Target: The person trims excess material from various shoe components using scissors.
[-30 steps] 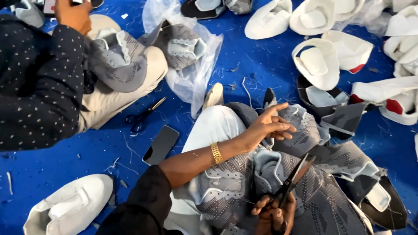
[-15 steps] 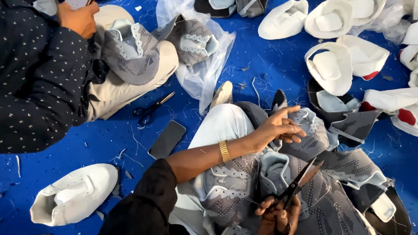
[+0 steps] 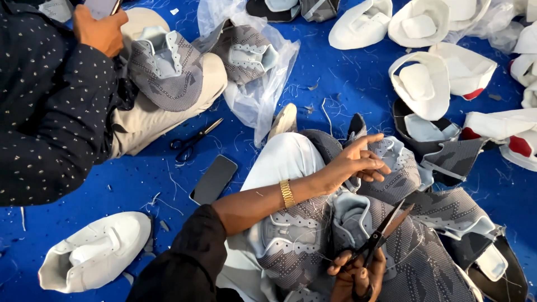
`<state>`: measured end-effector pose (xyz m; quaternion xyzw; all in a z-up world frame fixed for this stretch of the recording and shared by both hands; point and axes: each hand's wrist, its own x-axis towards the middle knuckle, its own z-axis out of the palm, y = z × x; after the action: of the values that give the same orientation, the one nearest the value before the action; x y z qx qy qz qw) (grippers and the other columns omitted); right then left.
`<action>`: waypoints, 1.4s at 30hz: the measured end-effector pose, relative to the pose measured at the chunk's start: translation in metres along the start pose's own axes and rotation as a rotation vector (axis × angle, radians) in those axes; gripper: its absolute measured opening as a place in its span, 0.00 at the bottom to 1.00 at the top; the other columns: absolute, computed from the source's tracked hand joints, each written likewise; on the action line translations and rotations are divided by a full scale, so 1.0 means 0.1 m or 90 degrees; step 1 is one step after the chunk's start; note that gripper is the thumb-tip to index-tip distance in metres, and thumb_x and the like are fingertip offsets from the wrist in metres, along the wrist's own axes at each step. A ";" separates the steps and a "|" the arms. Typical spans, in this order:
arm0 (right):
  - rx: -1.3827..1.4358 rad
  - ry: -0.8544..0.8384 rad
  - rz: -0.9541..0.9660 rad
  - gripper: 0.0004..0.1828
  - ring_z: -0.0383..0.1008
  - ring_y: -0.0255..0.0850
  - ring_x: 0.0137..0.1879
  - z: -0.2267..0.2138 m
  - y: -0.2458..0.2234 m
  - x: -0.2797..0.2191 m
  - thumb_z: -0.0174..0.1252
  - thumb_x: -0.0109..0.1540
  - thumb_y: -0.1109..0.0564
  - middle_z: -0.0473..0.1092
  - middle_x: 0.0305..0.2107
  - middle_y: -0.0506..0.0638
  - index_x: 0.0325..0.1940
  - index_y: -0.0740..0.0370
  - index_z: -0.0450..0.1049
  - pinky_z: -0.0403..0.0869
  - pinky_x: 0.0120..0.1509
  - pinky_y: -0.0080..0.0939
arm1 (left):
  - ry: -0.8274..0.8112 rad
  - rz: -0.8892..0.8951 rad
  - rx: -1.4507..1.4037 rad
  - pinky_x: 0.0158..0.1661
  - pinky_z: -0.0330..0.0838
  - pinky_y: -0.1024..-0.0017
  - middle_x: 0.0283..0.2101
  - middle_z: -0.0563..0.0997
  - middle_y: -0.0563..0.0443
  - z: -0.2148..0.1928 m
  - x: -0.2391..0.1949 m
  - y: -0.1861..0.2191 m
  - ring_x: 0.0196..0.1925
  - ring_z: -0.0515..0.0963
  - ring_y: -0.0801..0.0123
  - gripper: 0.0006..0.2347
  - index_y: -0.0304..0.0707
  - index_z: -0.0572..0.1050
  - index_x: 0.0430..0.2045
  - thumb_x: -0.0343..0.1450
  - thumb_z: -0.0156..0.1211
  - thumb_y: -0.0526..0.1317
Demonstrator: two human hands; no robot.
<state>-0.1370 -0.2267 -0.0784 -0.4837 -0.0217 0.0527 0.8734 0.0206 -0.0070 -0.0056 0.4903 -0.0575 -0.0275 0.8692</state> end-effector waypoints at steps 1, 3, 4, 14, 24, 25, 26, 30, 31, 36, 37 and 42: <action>-0.006 0.005 0.003 0.42 0.73 0.47 0.36 0.00 0.00 0.00 0.58 0.68 0.51 0.69 0.34 0.65 0.79 0.71 0.47 0.77 0.36 0.46 | 0.000 0.001 0.002 0.45 0.76 0.71 0.49 0.80 0.37 0.00 0.00 0.00 0.44 0.83 0.66 0.34 0.36 0.47 0.76 0.75 0.57 0.42; -0.001 0.001 0.009 0.42 0.73 0.47 0.36 0.00 -0.01 0.01 0.58 0.68 0.51 0.69 0.34 0.65 0.79 0.70 0.47 0.77 0.36 0.46 | 0.000 0.002 0.005 0.45 0.77 0.71 0.48 0.80 0.37 0.00 -0.01 0.02 0.44 0.83 0.66 0.34 0.36 0.47 0.76 0.75 0.56 0.42; 0.003 -0.002 0.015 0.42 0.74 0.47 0.35 0.00 -0.01 0.01 0.58 0.67 0.51 0.69 0.33 0.65 0.79 0.70 0.47 0.78 0.36 0.46 | -0.001 0.003 0.008 0.45 0.77 0.71 0.48 0.80 0.37 0.01 -0.01 0.02 0.44 0.83 0.66 0.34 0.36 0.47 0.76 0.75 0.56 0.42; 0.014 -0.004 0.003 0.43 0.74 0.47 0.38 -0.01 0.00 0.00 0.60 0.67 0.51 0.69 0.35 0.65 0.79 0.71 0.48 0.77 0.37 0.46 | -0.018 0.016 0.023 0.46 0.77 0.71 0.48 0.80 0.38 0.00 -0.01 0.00 0.45 0.83 0.67 0.33 0.37 0.47 0.76 0.76 0.55 0.40; -0.010 0.022 0.031 0.39 0.74 0.47 0.37 0.10 -0.11 -0.02 0.59 0.67 0.50 0.67 0.33 0.59 0.76 0.68 0.52 0.77 0.38 0.48 | -0.077 0.048 0.057 0.55 0.78 0.66 0.48 0.79 0.38 0.04 -0.01 -0.05 0.50 0.81 0.63 0.35 0.38 0.45 0.77 0.75 0.57 0.37; -0.004 0.026 0.028 0.38 0.74 0.47 0.39 0.13 -0.12 -0.02 0.60 0.68 0.51 0.65 0.34 0.55 0.75 0.69 0.52 0.77 0.38 0.48 | -0.082 0.048 0.063 0.55 0.78 0.65 0.48 0.79 0.38 0.04 -0.01 -0.06 0.51 0.81 0.62 0.35 0.38 0.45 0.77 0.75 0.57 0.36; -0.004 0.026 0.028 0.38 0.74 0.47 0.39 0.14 -0.13 -0.01 0.60 0.68 0.51 0.65 0.34 0.55 0.75 0.69 0.52 0.77 0.38 0.48 | -0.082 0.048 0.063 0.55 0.78 0.65 0.48 0.79 0.38 0.04 0.00 -0.07 0.51 0.81 0.62 0.35 0.38 0.45 0.77 0.75 0.57 0.36; -0.018 0.016 0.034 0.38 0.73 0.46 0.36 0.13 -0.11 -0.02 0.59 0.67 0.50 0.68 0.31 0.60 0.76 0.68 0.52 0.77 0.38 0.47 | -0.089 0.045 0.085 0.53 0.78 0.65 0.48 0.79 0.38 0.05 -0.01 -0.05 0.50 0.82 0.62 0.35 0.38 0.46 0.77 0.74 0.58 0.37; -0.017 0.019 0.030 0.38 0.73 0.45 0.36 0.12 -0.10 -0.02 0.58 0.67 0.50 0.68 0.32 0.60 0.76 0.68 0.52 0.77 0.38 0.47 | -0.089 0.042 0.097 0.53 0.78 0.65 0.47 0.80 0.38 0.06 -0.01 -0.04 0.49 0.82 0.62 0.35 0.37 0.46 0.77 0.74 0.58 0.37; -0.008 0.003 0.025 0.39 0.73 0.45 0.36 0.10 -0.09 -0.02 0.59 0.67 0.49 0.70 0.32 0.62 0.76 0.66 0.52 0.77 0.39 0.46 | -0.100 0.047 0.110 0.52 0.78 0.64 0.48 0.80 0.39 0.05 -0.02 -0.07 0.49 0.82 0.62 0.35 0.38 0.47 0.77 0.74 0.59 0.37; -0.015 0.009 0.029 0.39 0.73 0.45 0.36 0.09 -0.09 -0.02 0.59 0.67 0.49 0.69 0.33 0.62 0.76 0.66 0.52 0.76 0.39 0.46 | -0.104 0.047 0.116 0.52 0.78 0.64 0.48 0.80 0.39 0.05 -0.02 -0.06 0.49 0.82 0.62 0.35 0.38 0.47 0.77 0.74 0.59 0.37; -0.011 0.015 0.025 0.40 0.74 0.45 0.39 0.07 -0.07 -0.03 0.60 0.66 0.49 0.69 0.34 0.60 0.76 0.66 0.52 0.76 0.38 0.45 | -0.114 0.061 0.121 0.53 0.80 0.63 0.47 0.80 0.39 0.04 0.00 -0.10 0.51 0.82 0.61 0.35 0.41 0.48 0.77 0.75 0.59 0.38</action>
<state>-0.1405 -0.2243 -0.0687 -0.4918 -0.0027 0.0642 0.8683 0.0198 -0.0158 -0.0125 0.5630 -0.1607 -0.0242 0.8103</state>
